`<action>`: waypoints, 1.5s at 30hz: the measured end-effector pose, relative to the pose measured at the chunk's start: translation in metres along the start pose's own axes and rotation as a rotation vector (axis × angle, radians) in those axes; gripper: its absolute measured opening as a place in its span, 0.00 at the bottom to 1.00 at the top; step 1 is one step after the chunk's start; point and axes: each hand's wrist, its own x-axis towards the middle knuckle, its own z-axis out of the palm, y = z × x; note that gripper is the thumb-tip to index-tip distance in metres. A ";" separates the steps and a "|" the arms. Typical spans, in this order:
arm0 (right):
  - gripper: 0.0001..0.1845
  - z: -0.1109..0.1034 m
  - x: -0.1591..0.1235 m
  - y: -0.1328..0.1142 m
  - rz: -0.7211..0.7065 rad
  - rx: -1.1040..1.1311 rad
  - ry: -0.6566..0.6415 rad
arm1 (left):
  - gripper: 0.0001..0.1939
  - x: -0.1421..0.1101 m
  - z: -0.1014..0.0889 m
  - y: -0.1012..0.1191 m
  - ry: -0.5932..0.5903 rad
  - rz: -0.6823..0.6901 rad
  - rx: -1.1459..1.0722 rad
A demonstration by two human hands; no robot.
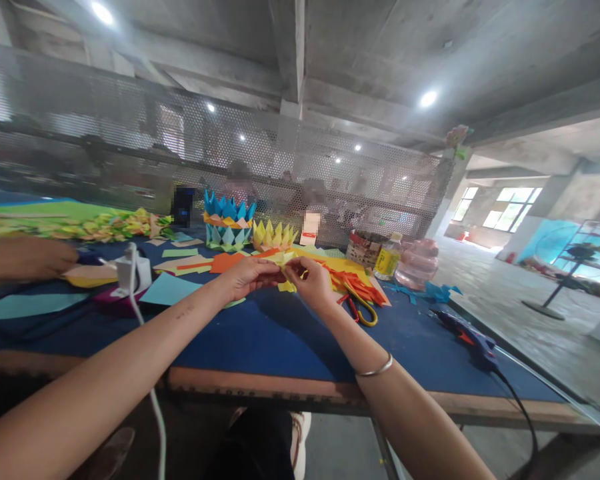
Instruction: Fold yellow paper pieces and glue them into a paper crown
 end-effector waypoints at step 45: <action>0.12 -0.008 -0.005 -0.014 -0.351 -0.304 -0.008 | 0.05 0.005 -0.002 0.000 0.103 0.051 -0.218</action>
